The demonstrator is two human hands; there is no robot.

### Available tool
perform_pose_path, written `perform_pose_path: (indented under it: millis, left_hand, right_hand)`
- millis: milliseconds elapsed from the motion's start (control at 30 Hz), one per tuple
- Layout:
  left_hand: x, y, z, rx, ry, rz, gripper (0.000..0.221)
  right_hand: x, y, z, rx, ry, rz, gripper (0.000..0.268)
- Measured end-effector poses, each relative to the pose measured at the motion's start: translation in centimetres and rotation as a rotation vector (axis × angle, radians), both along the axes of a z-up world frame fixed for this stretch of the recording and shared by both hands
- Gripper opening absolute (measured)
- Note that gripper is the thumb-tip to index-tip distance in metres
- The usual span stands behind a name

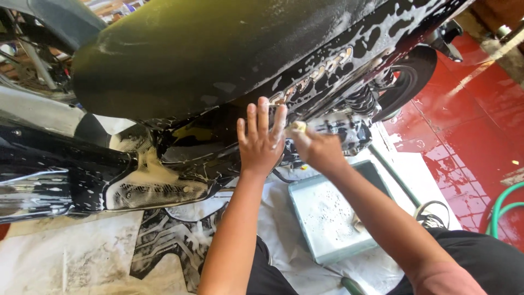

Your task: The person scrubs the lower body, engine, and seat of a motorcycle using a sponge and soapy water. They repeatedly dip the sponge into a nearby basin to reload soap and continue cleaning various parts of the vehicle.

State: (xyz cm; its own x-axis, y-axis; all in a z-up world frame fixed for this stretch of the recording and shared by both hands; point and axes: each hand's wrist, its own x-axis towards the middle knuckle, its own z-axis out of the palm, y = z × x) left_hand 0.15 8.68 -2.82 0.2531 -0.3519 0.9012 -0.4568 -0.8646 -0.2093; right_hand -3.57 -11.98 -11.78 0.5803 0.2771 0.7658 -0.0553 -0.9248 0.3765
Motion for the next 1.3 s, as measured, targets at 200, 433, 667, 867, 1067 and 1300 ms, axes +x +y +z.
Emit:
perform_pose_path:
  millis: [200, 433, 667, 867, 1067, 1300]
  left_hand:
    - [-0.8, 0.5, 0.4, 0.035, 0.043, 0.008, 0.074]
    - [-0.7, 0.6, 0.4, 0.033, 0.077, -0.02, 0.073]
    - [-0.4, 0.2, -0.1, -0.047, 0.029, -0.018, 0.062]
    - [-0.2, 0.8, -0.2, -0.026, 0.076, -0.028, 0.068]
    - [-1.4, 0.2, 0.3, -0.073, 0.077, -0.02, 0.065]
    - [-1.1, -1.7, 0.0, -0.121, 0.104, -0.011, 0.083]
  right_hand:
    - [-1.8, 2.0, 6.2, 0.31, -0.071, 0.145, 0.008]
    - [-3.0, 1.8, 11.2, 0.458, -0.128, 0.205, 0.017]
    - [-0.9, -2.0, 2.1, 0.25, -0.018, 0.159, 0.027]
    - [-0.7, 2.0, 2.9, 0.528, -0.08, 0.079, 0.026]
    - [-3.5, -0.4, 12.0, 0.52, -0.262, 0.058, 0.014]
    - [-3.0, -1.7, 12.1, 0.438, 0.022, -0.046, 0.02]
